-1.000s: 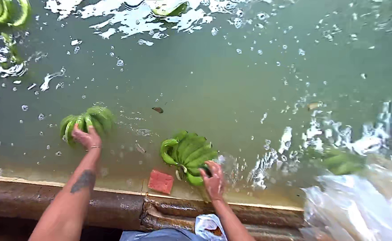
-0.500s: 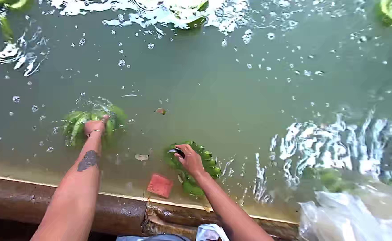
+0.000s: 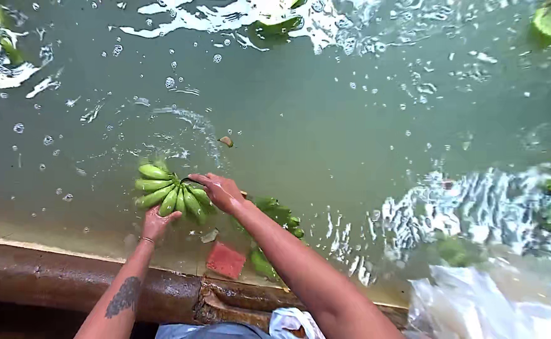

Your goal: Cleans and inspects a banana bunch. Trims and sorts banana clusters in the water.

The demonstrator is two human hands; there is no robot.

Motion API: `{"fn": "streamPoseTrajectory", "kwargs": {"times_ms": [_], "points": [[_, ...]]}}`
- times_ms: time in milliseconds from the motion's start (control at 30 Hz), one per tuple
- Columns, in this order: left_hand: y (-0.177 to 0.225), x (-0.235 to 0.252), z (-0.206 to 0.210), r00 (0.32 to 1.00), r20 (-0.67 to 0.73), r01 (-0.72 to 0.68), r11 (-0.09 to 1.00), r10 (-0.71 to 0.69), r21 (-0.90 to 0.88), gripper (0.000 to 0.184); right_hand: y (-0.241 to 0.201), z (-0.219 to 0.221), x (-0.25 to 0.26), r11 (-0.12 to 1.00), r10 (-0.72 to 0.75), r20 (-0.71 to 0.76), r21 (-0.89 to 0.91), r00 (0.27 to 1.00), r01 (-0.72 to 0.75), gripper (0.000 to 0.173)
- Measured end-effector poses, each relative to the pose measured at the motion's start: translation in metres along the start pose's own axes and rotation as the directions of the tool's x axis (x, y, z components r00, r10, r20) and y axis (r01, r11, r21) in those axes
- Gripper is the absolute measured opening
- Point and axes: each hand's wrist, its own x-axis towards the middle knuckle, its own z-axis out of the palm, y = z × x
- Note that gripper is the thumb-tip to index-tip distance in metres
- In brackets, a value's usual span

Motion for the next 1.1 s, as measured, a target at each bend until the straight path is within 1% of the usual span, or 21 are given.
{"fn": "streamPoseTrajectory", "kwargs": {"times_ms": [100,200,267,333,467,500,533,567,600,633,667,700,767,800,833,867,900,933,967,1033,1100], "points": [[-0.005,0.006,-0.016,0.987,0.149,-0.059,0.998,0.053,0.036,0.055,-0.002,0.004,0.008,0.996,-0.084,-0.020,-0.040,0.996,0.083,0.048],[-0.010,0.010,-0.023,0.962,0.230,-0.150,0.989,0.145,0.004,0.052,0.004,0.009,0.009,0.990,-0.112,0.032,-0.082,0.993,0.115,0.044],[-0.011,0.015,-0.029,0.943,0.297,-0.163,0.987,0.153,0.009,0.052,0.009,0.012,0.006,0.987,-0.127,0.054,-0.090,0.990,0.131,0.044],[-0.013,0.019,-0.032,0.928,0.340,-0.167,0.986,0.152,0.014,0.055,0.013,0.015,0.000,0.982,-0.165,0.031,-0.085,0.986,0.167,0.046],[-0.014,0.028,-0.035,0.907,0.393,-0.172,0.985,0.151,0.017,0.059,0.019,0.026,-0.007,0.965,-0.241,-0.022,-0.112,0.970,0.237,0.050],[-0.014,0.030,-0.034,0.904,0.402,-0.169,0.985,0.146,0.021,0.059,0.018,0.029,-0.008,0.967,-0.228,-0.005,-0.119,0.974,0.226,0.051],[-0.013,0.032,-0.034,0.903,0.407,-0.165,0.986,0.139,0.030,0.059,0.011,0.029,-0.010,0.976,-0.170,0.045,-0.128,0.984,0.175,0.052],[-0.011,0.034,-0.035,0.902,0.414,-0.162,0.985,0.125,0.055,0.057,-0.006,0.022,-0.013,0.988,-0.056,0.116,-0.134,0.992,0.071,0.053],[-0.005,0.037,-0.039,0.897,0.429,-0.166,0.981,0.107,0.103,0.055,-0.033,0.006,-0.016,0.987,0.087,0.187,-0.150,0.979,-0.059,0.051],[0.001,0.041,-0.046,0.891,0.445,-0.175,0.972,0.088,0.158,0.052,-0.059,-0.016,-0.022,0.971,0.193,0.203,-0.178,0.960,-0.157,0.048],[0.001,0.042,-0.058,0.892,0.446,-0.195,0.957,0.081,0.216,0.048,-0.071,-0.040,-0.032,0.961,0.223,0.143,-0.201,0.964,-0.193,0.047],[-0.004,0.041,-0.074,0.898,0.436,-0.204,0.936,0.063,0.286,0.046,-0.069,-0.062,-0.044,0.955,0.220,0.043,-0.213,0.974,-0.207,0.049],[-0.016,0.041,-0.114,0.936,0.353,-0.189,0.871,0.019,0.454,0.050,-0.029,-0.096,-0.069,0.943,0.272,-0.113,-0.167,0.956,-0.288,0.045],[-0.023,0.040,-0.128,0.955,0.296,-0.175,0.822,0.008,0.541,0.059,-0.001,-0.100,-0.083,0.920,0.352,-0.126,-0.133,0.927,-0.368,0.040],[-0.025,0.038,-0.134,0.972,0.237,-0.149,0.780,0.001,0.608,0.072,0.027,-0.092,-0.100,0.884,0.446,-0.103,-0.106,0.889,-0.455,0.038],[-0.020,0.032,-0.130,0.985,0.175,-0.118,0.770,0.008,0.627,0.085,0.052,-0.075,-0.116,0.828,0.555,-0.025,-0.087,0.832,-0.554,0.039],[-0.011,0.025,-0.118,0.993,0.110,-0.098,0.794,0.039,0.600,0.092,0.072,-0.053,-0.130,0.764,0.646,0.078,-0.069,0.760,-0.642,0.044],[0.001,0.017,-0.098,0.997,0.056,-0.080,0.825,0.059,0.559,0.094,0.086,-0.027,-0.142,0.711,0.699,0.160,-0.049,0.697,-0.702,0.050],[0.013,0.008,-0.072,0.998,0.029,-0.065,0.854,0.058,0.517,0.095,0.093,0.002,-0.153,0.669,0.729,0.205,-0.012,0.653,-0.743,0.056],[0.033,-0.010,-0.008,0.999,0.046,-0.034,0.900,0.015,0.435,0.104,0.090,0.051,-0.168,0.582,0.782,0.202,0.101,0.590,-0.807,0.075],[0.050,-0.017,0.054,0.992,0.060,0.077,0.901,-0.113,0.426,0.117,0.081,0.080,-0.165,0.523,0.833,0.111,0.168,0.543,-0.836,0.095]]}}
